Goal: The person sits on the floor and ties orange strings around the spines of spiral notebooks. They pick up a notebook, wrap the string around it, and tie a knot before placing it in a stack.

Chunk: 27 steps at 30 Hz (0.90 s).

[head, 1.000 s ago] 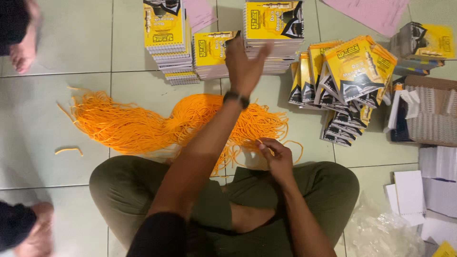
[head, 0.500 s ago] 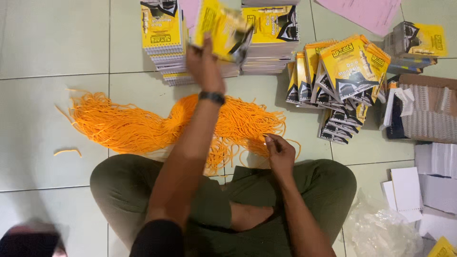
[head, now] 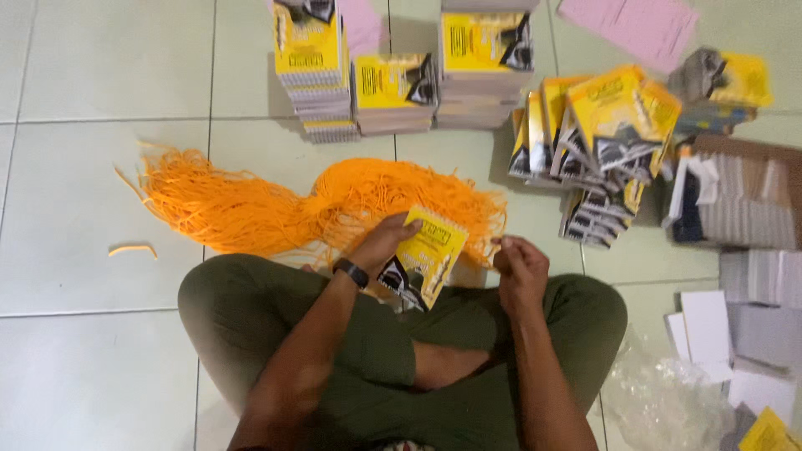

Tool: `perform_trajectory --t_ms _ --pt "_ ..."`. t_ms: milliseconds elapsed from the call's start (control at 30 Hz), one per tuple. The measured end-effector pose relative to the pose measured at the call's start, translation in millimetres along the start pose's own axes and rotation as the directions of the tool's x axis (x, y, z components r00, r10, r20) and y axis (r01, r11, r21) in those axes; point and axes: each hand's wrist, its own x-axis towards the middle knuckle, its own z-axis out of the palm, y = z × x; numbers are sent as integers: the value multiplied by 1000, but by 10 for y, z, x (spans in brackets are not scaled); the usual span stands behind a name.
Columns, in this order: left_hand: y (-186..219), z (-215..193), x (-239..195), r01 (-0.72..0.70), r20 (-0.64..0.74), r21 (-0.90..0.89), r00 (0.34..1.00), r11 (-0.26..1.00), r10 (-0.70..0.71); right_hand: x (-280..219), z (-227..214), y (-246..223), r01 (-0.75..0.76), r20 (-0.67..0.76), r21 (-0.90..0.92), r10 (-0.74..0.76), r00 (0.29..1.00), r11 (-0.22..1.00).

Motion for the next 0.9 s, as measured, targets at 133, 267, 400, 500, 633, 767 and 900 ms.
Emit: perform_trajectory --t_ms 133,267,400,500,633,767,900 --pt "-41 88 79 -86 -16 -32 996 996 86 -16 -98 152 -91 -9 156 94 996 983" --pt "481 542 -309 -89 -4 -73 996 993 89 15 -159 265 -99 -7 217 103 995 971" --pt "-209 -92 164 -124 15 -29 992 992 125 -28 -51 112 -86 -8 194 89 996 977" --pt "-176 -114 139 -119 44 -25 992 993 120 -67 -21 10 -96 21 159 94 995 983" --pt "288 294 -160 -107 63 22 992 994 105 -118 164 -276 -31 79 -111 40 996 993" --pt "121 46 -68 -138 70 158 989 978 128 -189 357 -584 8 131 -307 34 991 952" --pt "258 159 -157 -173 87 247 984 954 156 -201 221 -312 44 117 -415 6 993 909"
